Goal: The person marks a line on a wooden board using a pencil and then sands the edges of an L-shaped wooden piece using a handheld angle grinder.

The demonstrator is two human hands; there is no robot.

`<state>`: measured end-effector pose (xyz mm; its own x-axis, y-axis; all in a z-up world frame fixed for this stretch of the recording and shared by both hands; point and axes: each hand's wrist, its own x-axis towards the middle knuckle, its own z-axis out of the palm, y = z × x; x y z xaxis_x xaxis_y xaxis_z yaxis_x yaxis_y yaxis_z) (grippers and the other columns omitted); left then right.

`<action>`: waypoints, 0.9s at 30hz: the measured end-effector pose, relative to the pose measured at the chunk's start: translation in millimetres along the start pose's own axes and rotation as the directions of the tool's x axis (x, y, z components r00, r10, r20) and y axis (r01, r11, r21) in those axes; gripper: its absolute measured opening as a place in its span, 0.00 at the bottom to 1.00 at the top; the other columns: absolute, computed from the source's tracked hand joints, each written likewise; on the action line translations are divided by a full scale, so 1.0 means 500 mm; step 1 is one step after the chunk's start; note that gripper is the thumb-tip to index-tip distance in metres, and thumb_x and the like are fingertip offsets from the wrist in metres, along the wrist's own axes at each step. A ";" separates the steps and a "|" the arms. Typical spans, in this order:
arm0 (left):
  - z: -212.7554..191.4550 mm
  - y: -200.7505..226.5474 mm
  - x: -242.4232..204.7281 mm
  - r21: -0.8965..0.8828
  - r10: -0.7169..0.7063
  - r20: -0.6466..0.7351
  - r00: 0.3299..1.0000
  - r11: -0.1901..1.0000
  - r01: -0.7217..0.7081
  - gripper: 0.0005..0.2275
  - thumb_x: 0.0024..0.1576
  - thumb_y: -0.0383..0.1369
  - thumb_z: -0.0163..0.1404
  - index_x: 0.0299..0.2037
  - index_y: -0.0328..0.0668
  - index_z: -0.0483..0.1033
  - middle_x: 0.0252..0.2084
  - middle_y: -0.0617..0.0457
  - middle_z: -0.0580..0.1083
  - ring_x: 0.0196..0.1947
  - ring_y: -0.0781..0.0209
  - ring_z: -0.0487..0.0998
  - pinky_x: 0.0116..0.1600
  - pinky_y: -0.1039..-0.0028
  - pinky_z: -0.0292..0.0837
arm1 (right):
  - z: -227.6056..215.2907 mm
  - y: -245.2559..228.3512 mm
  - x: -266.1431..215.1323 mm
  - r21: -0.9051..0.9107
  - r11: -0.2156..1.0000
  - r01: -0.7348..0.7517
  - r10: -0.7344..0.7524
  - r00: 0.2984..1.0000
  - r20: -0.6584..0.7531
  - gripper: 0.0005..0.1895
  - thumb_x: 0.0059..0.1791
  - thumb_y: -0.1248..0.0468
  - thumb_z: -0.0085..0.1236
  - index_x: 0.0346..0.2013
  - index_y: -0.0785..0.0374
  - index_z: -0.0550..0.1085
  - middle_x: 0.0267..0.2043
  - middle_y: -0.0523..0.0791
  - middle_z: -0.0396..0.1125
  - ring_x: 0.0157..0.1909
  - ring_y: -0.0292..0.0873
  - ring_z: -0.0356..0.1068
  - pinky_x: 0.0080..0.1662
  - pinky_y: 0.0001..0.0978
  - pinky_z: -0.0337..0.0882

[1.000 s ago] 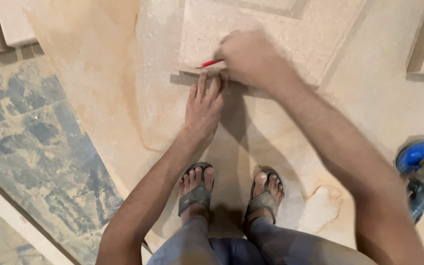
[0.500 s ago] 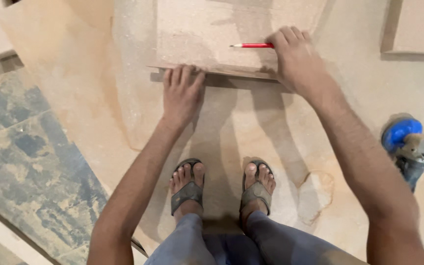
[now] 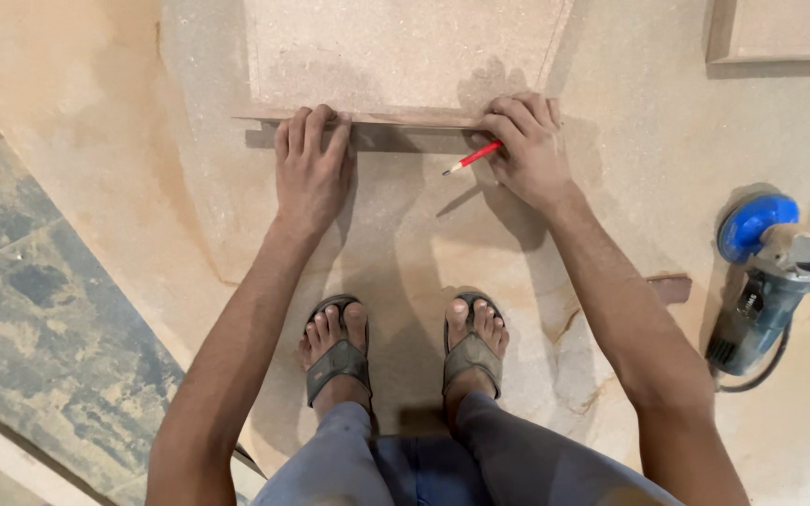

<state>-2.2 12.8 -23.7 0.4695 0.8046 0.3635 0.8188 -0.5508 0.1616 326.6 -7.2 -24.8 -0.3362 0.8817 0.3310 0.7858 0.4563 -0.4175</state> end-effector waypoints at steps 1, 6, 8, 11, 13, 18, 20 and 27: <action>-0.001 0.001 0.000 0.005 -0.004 -0.002 1.000 1.000 0.004 0.14 0.62 0.28 0.59 0.56 0.34 0.75 0.59 0.43 0.68 0.63 0.44 0.66 0.67 0.53 0.60 | 0.009 0.000 -0.001 0.000 1.000 -0.001 0.001 1.000 0.003 0.14 0.49 0.65 0.71 0.47 0.57 0.75 0.54 0.43 0.69 0.60 0.49 0.65 0.59 0.46 0.62; -0.007 0.005 0.004 -0.023 -0.036 0.028 0.999 0.999 0.037 0.13 0.61 0.29 0.58 0.54 0.35 0.76 0.59 0.43 0.68 0.63 0.44 0.67 0.68 0.53 0.60 | 0.021 0.010 0.000 0.034 0.999 -0.011 0.010 1.000 0.018 0.16 0.46 0.67 0.69 0.46 0.57 0.76 0.53 0.42 0.70 0.60 0.48 0.66 0.59 0.45 0.61; -0.007 0.005 0.006 -0.024 -0.036 0.036 0.999 0.999 0.037 0.13 0.61 0.29 0.58 0.54 0.35 0.76 0.59 0.43 0.68 0.63 0.44 0.66 0.67 0.52 0.60 | 0.015 0.012 0.000 0.048 0.999 0.007 -0.007 1.000 0.000 0.15 0.47 0.68 0.69 0.46 0.57 0.76 0.53 0.42 0.71 0.60 0.47 0.67 0.58 0.44 0.61; -0.006 0.004 0.001 -0.013 -0.030 0.040 0.999 0.999 0.031 0.14 0.62 0.30 0.58 0.55 0.35 0.76 0.60 0.43 0.67 0.63 0.44 0.66 0.67 0.52 0.60 | 0.011 0.010 0.003 0.066 0.998 -0.003 0.002 1.000 0.013 0.14 0.48 0.69 0.68 0.47 0.57 0.76 0.52 0.41 0.71 0.59 0.46 0.67 0.58 0.42 0.61; 0.001 0.005 -0.001 0.010 -0.030 0.036 0.999 1.000 0.030 0.12 0.63 0.30 0.57 0.55 0.36 0.76 0.60 0.43 0.67 0.64 0.44 0.66 0.67 0.52 0.60 | 0.009 0.009 0.006 0.051 0.999 0.012 -0.012 1.000 0.000 0.13 0.49 0.68 0.68 0.47 0.57 0.76 0.52 0.41 0.71 0.58 0.46 0.68 0.58 0.42 0.61; 0.039 0.017 0.002 0.017 0.000 0.102 0.995 1.000 -0.002 0.19 0.62 0.31 0.56 0.63 0.35 0.71 0.61 0.41 0.66 0.64 0.45 0.66 0.70 0.53 0.59 | 0.013 0.010 0.006 0.025 1.000 0.016 -0.016 1.000 -0.009 0.12 0.51 0.67 0.69 0.47 0.57 0.76 0.51 0.41 0.71 0.58 0.46 0.67 0.57 0.42 0.62; 0.053 0.037 0.011 -0.003 0.031 0.166 0.986 1.000 -0.031 0.22 0.61 0.33 0.55 0.65 0.39 0.68 0.62 0.41 0.66 0.64 0.45 0.65 0.70 0.53 0.58 | 0.017 0.011 0.005 0.021 1.000 0.013 -0.013 1.000 -0.008 0.12 0.51 0.67 0.68 0.48 0.58 0.76 0.51 0.42 0.71 0.58 0.46 0.67 0.57 0.42 0.62; 0.064 0.151 0.049 -0.060 0.062 0.258 0.964 0.997 -0.048 0.23 0.67 0.40 0.52 0.71 0.46 0.64 0.64 0.43 0.63 0.66 0.44 0.62 0.73 0.47 0.55 | 0.021 0.014 -0.004 0.012 1.000 -0.018 0.018 1.000 0.004 0.14 0.49 0.67 0.69 0.48 0.58 0.76 0.52 0.43 0.71 0.59 0.48 0.67 0.58 0.44 0.62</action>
<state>81.8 -2.0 -32.0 0.5891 0.7986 0.1236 0.7738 -0.6015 0.1986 327.1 -4.4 -37.2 -0.3238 0.8903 0.3203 0.7857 0.4416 -0.4333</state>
